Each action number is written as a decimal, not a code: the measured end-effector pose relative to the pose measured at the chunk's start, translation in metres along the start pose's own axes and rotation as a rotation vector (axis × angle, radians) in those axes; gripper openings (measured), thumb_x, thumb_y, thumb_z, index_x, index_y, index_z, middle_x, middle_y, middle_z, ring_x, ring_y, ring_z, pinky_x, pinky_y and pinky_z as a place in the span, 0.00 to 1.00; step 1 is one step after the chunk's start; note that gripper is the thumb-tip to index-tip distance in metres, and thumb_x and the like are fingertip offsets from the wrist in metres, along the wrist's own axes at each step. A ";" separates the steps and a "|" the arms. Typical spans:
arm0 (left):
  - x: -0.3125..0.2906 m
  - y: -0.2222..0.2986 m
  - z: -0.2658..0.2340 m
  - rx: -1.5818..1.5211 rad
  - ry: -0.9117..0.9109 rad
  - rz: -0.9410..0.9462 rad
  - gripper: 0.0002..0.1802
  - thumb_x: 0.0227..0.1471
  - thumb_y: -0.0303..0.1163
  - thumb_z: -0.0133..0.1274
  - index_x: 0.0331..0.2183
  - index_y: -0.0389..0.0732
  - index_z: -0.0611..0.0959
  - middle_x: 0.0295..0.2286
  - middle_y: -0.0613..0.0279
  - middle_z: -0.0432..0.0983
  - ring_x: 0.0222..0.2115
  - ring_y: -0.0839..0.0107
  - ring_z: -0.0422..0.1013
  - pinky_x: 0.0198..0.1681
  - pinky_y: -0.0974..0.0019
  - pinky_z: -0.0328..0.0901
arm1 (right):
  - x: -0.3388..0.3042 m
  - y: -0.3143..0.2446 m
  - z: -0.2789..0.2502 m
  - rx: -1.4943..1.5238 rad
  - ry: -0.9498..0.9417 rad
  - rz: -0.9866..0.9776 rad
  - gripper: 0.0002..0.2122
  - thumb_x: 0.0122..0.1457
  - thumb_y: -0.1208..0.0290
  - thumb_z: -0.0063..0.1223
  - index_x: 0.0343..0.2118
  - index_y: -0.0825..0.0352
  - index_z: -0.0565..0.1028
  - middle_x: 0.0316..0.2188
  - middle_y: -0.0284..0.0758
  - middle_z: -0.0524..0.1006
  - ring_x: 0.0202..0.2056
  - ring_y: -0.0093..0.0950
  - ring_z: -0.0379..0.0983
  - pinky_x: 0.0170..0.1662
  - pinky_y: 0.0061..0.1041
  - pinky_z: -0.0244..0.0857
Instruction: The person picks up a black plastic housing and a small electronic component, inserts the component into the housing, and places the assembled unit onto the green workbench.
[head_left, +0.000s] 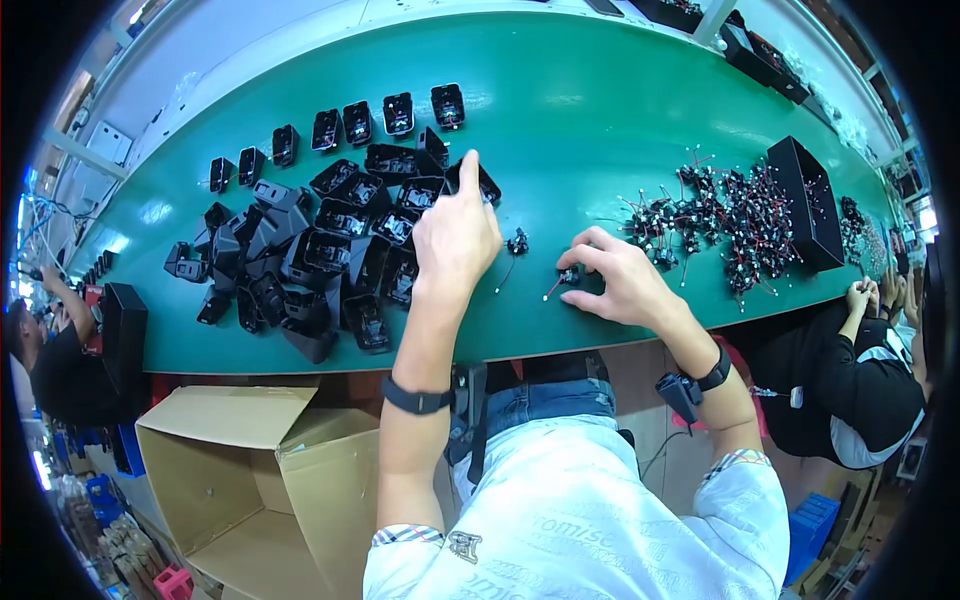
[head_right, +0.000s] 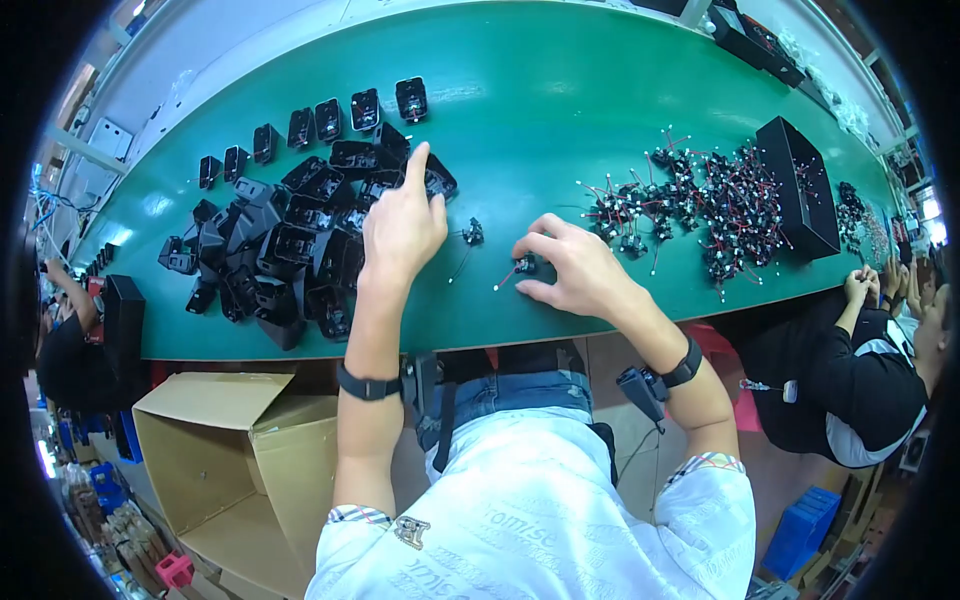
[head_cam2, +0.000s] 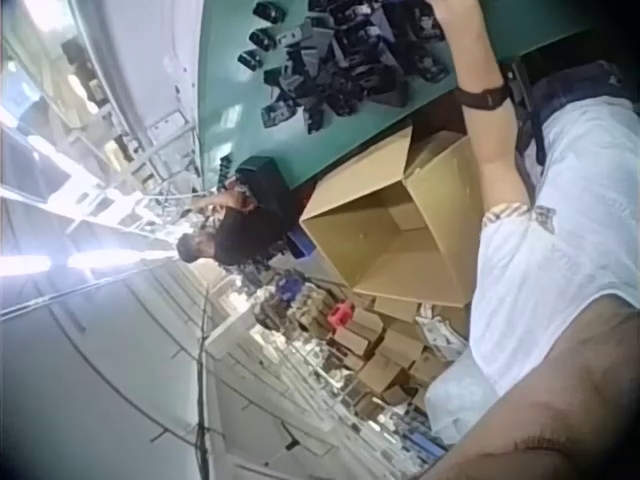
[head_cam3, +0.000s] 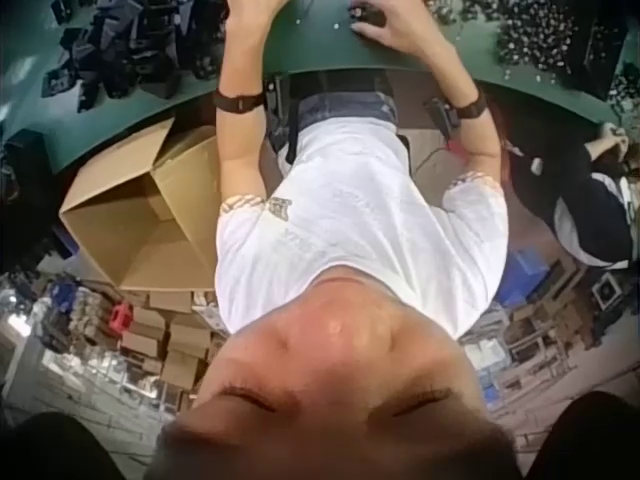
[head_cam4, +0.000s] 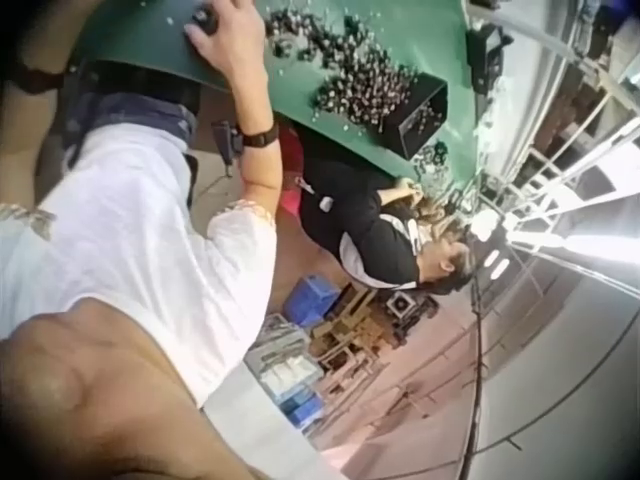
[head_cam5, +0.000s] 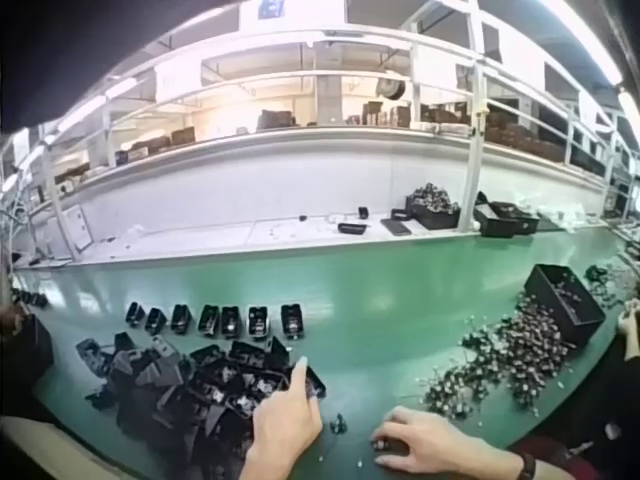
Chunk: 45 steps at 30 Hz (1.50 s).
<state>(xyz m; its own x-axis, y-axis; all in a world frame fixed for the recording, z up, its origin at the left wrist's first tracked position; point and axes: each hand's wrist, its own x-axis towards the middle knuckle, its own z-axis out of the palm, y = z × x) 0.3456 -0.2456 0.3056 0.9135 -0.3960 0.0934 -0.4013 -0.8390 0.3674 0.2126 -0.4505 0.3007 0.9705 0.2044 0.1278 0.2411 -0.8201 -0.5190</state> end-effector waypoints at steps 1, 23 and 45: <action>0.006 0.001 0.001 0.005 -0.061 -0.065 0.43 0.55 0.39 0.60 0.66 0.38 0.60 0.31 0.36 0.82 0.34 0.39 0.79 0.39 0.43 0.74 | -0.004 0.003 0.006 0.012 0.076 -0.027 0.11 0.51 0.72 0.68 0.38 0.63 0.82 0.38 0.36 0.78 0.37 0.35 0.80 0.40 0.31 0.75; -0.086 0.020 0.004 -1.102 -0.130 0.150 0.47 0.37 0.21 0.64 0.62 0.39 0.67 0.53 0.60 0.67 0.53 0.65 0.68 0.57 0.59 0.65 | -0.036 0.006 0.048 0.273 0.561 0.036 0.05 0.50 0.78 0.63 0.30 0.64 0.79 0.30 0.34 0.81 0.35 0.37 0.78 0.40 0.35 0.74; -0.122 -0.003 0.033 -1.528 -0.196 0.420 0.54 0.31 0.27 0.78 0.60 0.32 0.68 0.55 0.51 0.69 0.57 0.65 0.67 0.62 0.62 0.61 | -0.047 -0.065 0.008 0.506 0.513 -0.270 0.15 0.44 0.84 0.73 0.29 0.61 0.76 0.28 0.33 0.85 0.28 0.24 0.72 0.34 0.23 0.64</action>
<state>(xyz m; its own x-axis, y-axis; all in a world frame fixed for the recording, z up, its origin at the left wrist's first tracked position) 0.2331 -0.2068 0.2621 0.6899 -0.6327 0.3518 -0.0600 0.4343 0.8988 0.1509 -0.4024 0.3219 0.7867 -0.0119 0.6172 0.5598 -0.4075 -0.7215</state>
